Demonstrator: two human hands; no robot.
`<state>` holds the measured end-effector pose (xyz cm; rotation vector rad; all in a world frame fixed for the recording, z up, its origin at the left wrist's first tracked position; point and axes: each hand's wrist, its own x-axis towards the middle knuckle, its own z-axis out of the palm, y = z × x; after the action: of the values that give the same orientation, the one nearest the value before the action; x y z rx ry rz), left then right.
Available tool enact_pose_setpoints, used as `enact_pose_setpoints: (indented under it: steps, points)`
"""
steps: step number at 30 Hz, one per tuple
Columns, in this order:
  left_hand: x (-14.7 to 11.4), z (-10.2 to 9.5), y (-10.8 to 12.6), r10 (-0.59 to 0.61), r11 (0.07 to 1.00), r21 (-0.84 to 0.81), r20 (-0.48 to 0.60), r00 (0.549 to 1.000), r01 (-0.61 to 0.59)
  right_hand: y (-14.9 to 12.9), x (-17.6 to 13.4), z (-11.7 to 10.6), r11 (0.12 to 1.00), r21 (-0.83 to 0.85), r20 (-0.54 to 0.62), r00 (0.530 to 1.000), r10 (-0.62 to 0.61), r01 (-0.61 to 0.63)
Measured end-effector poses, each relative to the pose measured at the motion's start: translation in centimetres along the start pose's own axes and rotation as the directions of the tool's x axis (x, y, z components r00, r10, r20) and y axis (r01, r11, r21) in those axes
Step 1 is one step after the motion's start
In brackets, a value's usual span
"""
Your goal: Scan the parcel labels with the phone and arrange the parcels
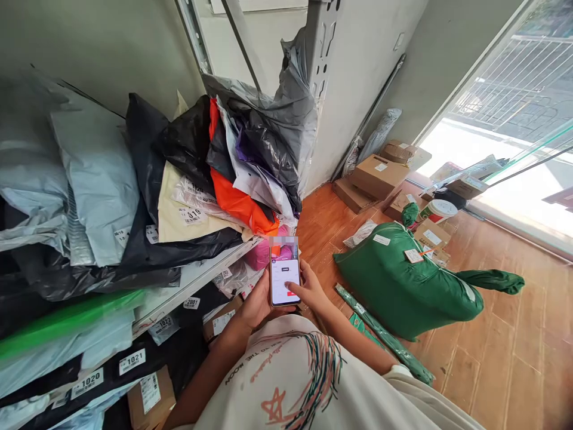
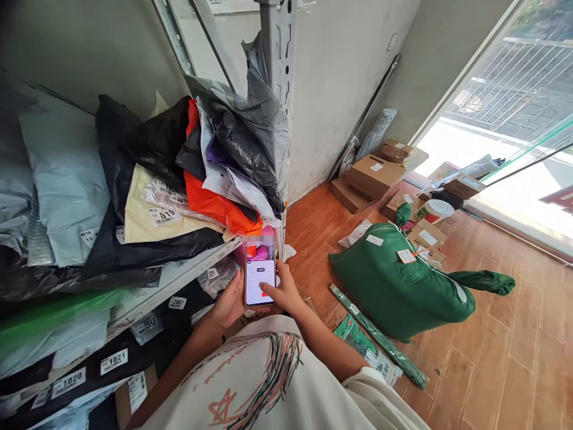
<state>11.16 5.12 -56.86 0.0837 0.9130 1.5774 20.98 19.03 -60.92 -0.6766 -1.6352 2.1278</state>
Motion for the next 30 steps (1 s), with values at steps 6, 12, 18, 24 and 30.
enact_pose_setpoints:
  steps: [6, 12, 18, 24, 30]
  points:
    - [-0.1, 0.0, -0.3, 0.033, 0.999, -0.016, 0.017, 0.999, -0.032, -0.4, -0.2, 1.8, 0.998, 0.062, -0.081, 0.996, 0.024, -0.019]
    - [0.1, -0.6, -1.1, 0.033, 0.999, -0.005, 0.041, 0.999, -0.033, -1.1, -0.4, 3.0, 0.994, 0.106, -0.141, 0.990, 0.030, -0.015]
    - [0.1, -1.1, -1.4, 0.113, 0.994, 0.008, 0.047, 0.993, -0.113, -0.6, -0.2, 2.9, 0.990, 0.139, -0.107, 0.993, 0.049, -0.033]
    - [-0.5, -0.2, -0.1, 0.116, 0.993, 0.025, 0.017, 0.993, -0.116, -0.5, 0.0, 0.8, 0.981, 0.176, 0.115, 0.991, 0.063, -0.083]
    - [-0.6, 0.1, 0.2, 0.122, 0.992, 0.035, -0.003, 0.993, -0.122, -0.8, -0.1, 0.3, 0.985, 0.162, 0.163, 0.986, 0.028, -0.055]
